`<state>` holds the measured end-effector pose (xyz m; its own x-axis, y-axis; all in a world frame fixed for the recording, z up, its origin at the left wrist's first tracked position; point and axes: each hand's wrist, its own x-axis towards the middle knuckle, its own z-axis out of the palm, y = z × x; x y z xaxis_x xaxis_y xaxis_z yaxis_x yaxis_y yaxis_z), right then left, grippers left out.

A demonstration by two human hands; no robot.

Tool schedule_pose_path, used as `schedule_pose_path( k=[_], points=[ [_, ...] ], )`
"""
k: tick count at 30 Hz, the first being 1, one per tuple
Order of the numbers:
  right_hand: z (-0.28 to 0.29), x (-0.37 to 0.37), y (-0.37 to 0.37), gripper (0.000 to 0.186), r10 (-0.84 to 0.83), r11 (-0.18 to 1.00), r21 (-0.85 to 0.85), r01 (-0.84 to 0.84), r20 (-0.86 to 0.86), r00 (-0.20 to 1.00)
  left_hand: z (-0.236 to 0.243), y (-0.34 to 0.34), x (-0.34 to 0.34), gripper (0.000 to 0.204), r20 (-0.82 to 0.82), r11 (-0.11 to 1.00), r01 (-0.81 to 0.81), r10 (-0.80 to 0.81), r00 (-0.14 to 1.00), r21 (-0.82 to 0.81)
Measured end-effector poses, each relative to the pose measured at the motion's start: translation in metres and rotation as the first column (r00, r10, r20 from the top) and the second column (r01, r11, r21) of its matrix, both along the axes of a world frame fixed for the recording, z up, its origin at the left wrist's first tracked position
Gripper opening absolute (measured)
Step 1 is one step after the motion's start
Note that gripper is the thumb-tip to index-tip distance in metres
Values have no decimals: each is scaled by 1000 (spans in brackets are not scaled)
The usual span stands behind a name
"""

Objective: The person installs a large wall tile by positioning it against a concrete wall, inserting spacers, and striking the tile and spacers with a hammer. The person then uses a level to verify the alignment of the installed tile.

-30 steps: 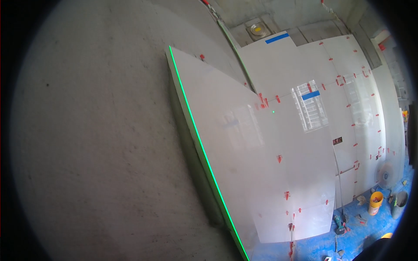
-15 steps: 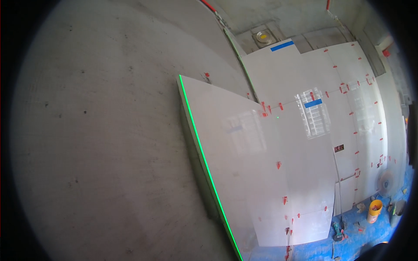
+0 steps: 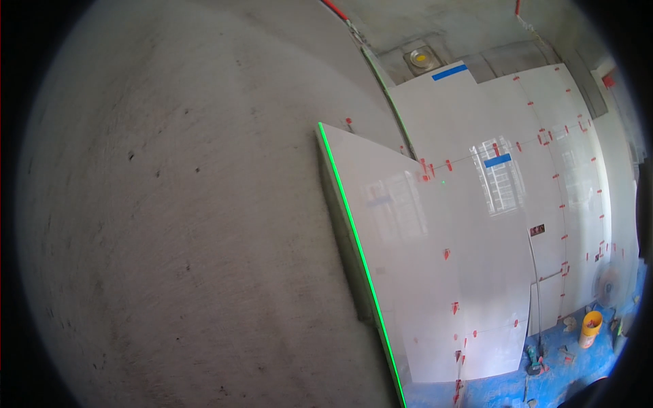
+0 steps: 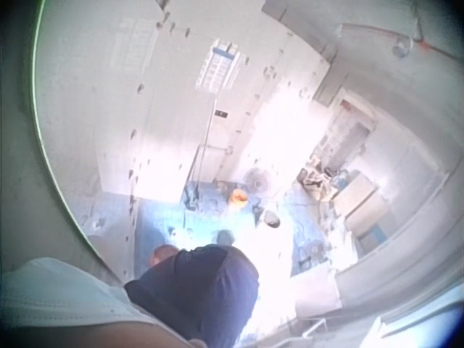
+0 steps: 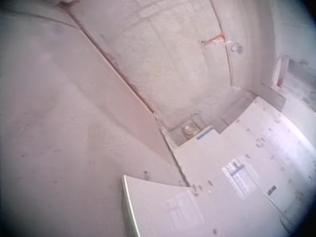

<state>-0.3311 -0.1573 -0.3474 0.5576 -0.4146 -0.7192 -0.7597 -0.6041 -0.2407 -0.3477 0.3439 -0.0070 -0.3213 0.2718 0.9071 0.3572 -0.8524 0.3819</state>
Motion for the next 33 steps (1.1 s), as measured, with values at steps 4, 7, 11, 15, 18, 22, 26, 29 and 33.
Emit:
schedule_pose_path(
  k=[4, 7, 11, 15, 18, 22, 26, 29, 33],
  points=[
    [9, 16, -5, 49, -11, 999, 34, 10, 15, 1000, 4, -7, -3, 41, -9, 1000, -13, 13, 1000, 25],
    [26, 40, -15, 50, -38, 996, 78, 34, 46, 998, 7, -18, -5, 41, -8, 998, -37, 37, 999, 44],
    [91, 96, -39, 50, -140, 977, 179, 113, 147, 979, 13, -36, -5, 41, -30, 995, -77, 79, 996, 62],
    [258, 175, -51, 44, -167, 961, 275, 27, 502, 848, 17, -62, -12, 41, -61, 987, -141, 146, 987, 81],
    [379, 220, -50, 33, -353, 738, 503, -450, 856, 378, 17, -88, -22, 41, -85, 974, -199, 208, 974, 110],
    [449, 282, -32, 26, -569, 475, 355, -805, 822, 26, 17, -120, -26, 41, -150, 955, -267, 286, 947, 131],
    [486, 313, -17, 25, -582, 395, 328, -858, 812, 42, 42, -134, -27, 42, -255, 942, -258, 309, 916, 212],
    [540, 333, -9, 29, -616, 211, 328, -921, 776, 135, 138, -135, -6, 37, -241, 888, -109, 237, 941, 448],
    [620, 391, 22, 47, -620, 173, 274, -946, 777, 112, 272, -104, 26, 41, -147, 875, -138, 229, 962, 464]
  ],
)
